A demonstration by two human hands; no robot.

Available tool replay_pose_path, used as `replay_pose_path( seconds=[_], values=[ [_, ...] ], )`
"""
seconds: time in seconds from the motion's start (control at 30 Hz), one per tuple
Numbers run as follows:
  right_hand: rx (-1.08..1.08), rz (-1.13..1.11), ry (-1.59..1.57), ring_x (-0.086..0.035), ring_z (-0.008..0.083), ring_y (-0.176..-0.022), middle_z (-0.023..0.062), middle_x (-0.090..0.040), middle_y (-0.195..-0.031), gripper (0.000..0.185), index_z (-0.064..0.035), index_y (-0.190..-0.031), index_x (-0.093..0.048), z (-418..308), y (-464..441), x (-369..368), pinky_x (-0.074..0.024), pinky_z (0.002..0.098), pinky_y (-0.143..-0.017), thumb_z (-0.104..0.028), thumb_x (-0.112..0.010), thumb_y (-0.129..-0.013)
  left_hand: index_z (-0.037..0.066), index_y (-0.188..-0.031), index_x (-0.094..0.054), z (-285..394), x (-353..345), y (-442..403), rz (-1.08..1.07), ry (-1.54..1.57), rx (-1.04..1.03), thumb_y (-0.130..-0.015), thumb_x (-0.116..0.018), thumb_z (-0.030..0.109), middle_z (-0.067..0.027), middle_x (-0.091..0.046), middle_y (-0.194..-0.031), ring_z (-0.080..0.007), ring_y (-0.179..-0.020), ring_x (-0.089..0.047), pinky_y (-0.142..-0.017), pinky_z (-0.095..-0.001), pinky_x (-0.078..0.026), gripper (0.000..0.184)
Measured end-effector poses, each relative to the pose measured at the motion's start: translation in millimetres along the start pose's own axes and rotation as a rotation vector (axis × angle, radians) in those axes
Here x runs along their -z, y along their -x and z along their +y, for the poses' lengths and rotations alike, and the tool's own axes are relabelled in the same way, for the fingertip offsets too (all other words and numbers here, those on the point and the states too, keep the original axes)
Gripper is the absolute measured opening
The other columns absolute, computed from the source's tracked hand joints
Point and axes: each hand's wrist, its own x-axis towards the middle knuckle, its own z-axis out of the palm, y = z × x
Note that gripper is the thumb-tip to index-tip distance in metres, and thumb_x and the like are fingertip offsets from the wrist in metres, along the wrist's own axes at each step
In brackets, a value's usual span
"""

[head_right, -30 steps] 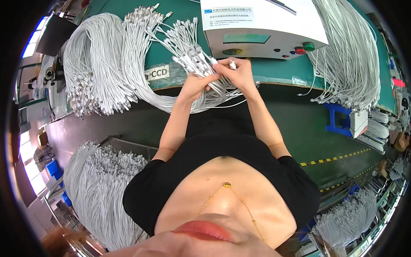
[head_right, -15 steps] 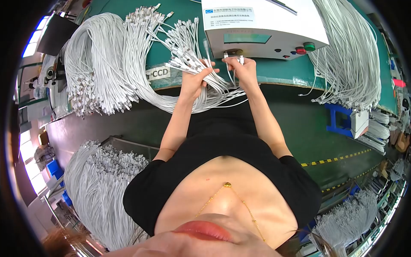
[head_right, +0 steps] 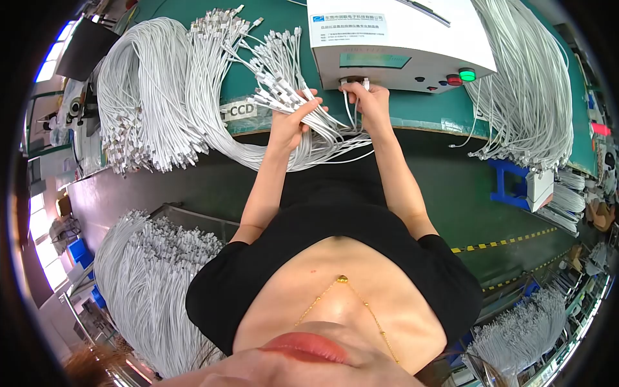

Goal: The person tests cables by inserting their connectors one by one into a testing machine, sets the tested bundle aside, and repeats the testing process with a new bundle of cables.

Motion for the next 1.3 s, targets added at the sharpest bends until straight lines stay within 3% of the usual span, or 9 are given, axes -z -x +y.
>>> replay_pose_path(
  seconds=[0.1, 0.2, 0.47, 0.53, 0.67, 0.77, 1.03, 1.13, 1.3],
  values=[
    [0.014, -0.020, 0.021, -0.038, 0.0025, -0.046, -0.0008, -0.052, -0.054, 0.016, 0.0050, -0.077, -0.066, 3.9, -0.3, -2.0, -0.0236, 0.0192, -0.043, -0.010, -0.061, -0.074, -0.004, -0.097, -0.055, -4.2, 1.7, 0.3, -0.048, -0.092, -0.006, -0.075, -0.068, 0.001, -0.0091, -0.063, -0.081, -0.0174, -0.069, -0.066, -0.033, -0.0163, -0.037, 0.027],
    [0.233, -0.196, 0.219, -0.045, 0.0044, -0.056, 0.0009, -0.057, -0.060, 0.020, 0.0040, -0.085, -0.068, 0.6, 12.3, -5.3, -0.0319, 0.0196, -0.051, -0.012, -0.057, -0.079, -0.001, -0.093, -0.056, -2.9, -4.8, 4.8, -0.138, -0.252, 0.099, -0.070, -0.073, 0.004, -0.0053, -0.062, -0.079, -0.0110, -0.063, -0.063, -0.034, -0.0175, -0.038, 0.029],
    [0.155, -0.161, 0.148, -0.041, 0.0021, -0.050, -0.0009, -0.054, -0.058, 0.017, 0.0026, -0.079, -0.067, 1.9, 21.3, -1.1, -0.0292, 0.0187, -0.045, -0.014, -0.064, -0.078, 0.001, -0.091, -0.058, -8.7, -8.2, 4.5, -0.075, -0.331, 0.107, -0.078, -0.067, 0.010, -0.0077, -0.063, -0.082, -0.0131, -0.071, -0.063, -0.043, -0.0179, -0.048, 0.019],
    [0.044, -0.070, 0.018, -0.035, 0.0007, -0.046, -0.0019, -0.052, -0.057, 0.015, 0.0020, -0.074, -0.066, 3.8, 14.3, 5.0, -0.0213, 0.0185, -0.041, -0.012, -0.064, -0.077, 0.003, -0.095, -0.056, -3.8, -3.0, -0.3, -0.012, -0.060, 0.356, -0.080, -0.066, 0.014, -0.0095, -0.063, -0.081, -0.0187, -0.072, -0.064, -0.047, -0.0226, -0.053, 0.022],
    [0.044, -0.007, -0.045, -0.033, 0.0018, -0.044, -0.0015, -0.050, -0.055, 0.015, 0.0018, -0.065, -0.062, 8.2, 9.6, 2.7, -0.0191, 0.0193, -0.040, -0.011, -0.064, -0.073, 0.001, -0.097, -0.055, -11.7, 16.7, -8.2, 0.066, 0.269, 0.274, -0.083, -0.061, 0.011, -0.0129, -0.061, -0.090, -0.0292, -0.090, -0.061, -0.058, -0.0248, -0.058, 0.019],
    [0.034, 0.003, -0.033, -0.033, 0.0020, -0.044, -0.0014, -0.050, -0.055, 0.013, 0.0019, -0.066, -0.062, 6.8, 1.2, 2.2, -0.0190, 0.0192, -0.040, -0.010, -0.064, -0.072, -0.001, -0.101, -0.053, -2.4, 6.0, -3.7, 0.043, 0.214, 0.131, -0.081, -0.061, 0.004, -0.0125, -0.060, -0.094, -0.0293, -0.094, -0.060, -0.058, -0.0240, -0.058, 0.022],
    [0.009, -0.014, -0.008, -0.033, 0.0025, -0.044, -0.0021, -0.049, -0.053, 0.015, 0.0032, -0.069, -0.064, 3.0, -0.7, 0.6, -0.0203, 0.0200, -0.041, -0.011, -0.062, -0.074, -0.002, -0.103, -0.053, 6.2, -3.6, -1.2, 0.022, -0.017, 0.012, -0.077, -0.065, 0.002, -0.0113, -0.062, -0.088, -0.0239, -0.080, -0.065, -0.047, -0.0210, -0.053, 0.028],
    [0.285, -0.101, 0.288, -0.041, 0.0032, -0.051, -0.0010, -0.051, -0.056, 0.019, 0.0037, -0.079, -0.067, 8.5, 4.4, -3.2, -0.0317, 0.0198, -0.048, -0.013, -0.058, -0.079, -0.001, -0.102, -0.054, 4.7, -5.1, -1.0, -0.004, -0.050, 0.003, -0.077, -0.065, 0.002, -0.0102, -0.063, -0.088, -0.0197, -0.076, -0.065, -0.044, -0.0205, -0.052, 0.028],
    [0.199, -0.216, 0.274, -0.048, 0.0054, -0.060, -0.0002, -0.056, -0.063, 0.017, 0.0051, -0.082, -0.066, 1.1, 28.4, -11.1, -0.0375, 0.0193, -0.055, -0.011, -0.062, -0.079, 0.002, -0.101, -0.055, -1.8, -7.4, 0.5, -0.038, -0.164, 0.004, -0.075, -0.067, 0.002, -0.0063, -0.063, -0.084, -0.0127, -0.070, -0.063, -0.043, -0.0201, -0.051, 0.029]
  ],
)
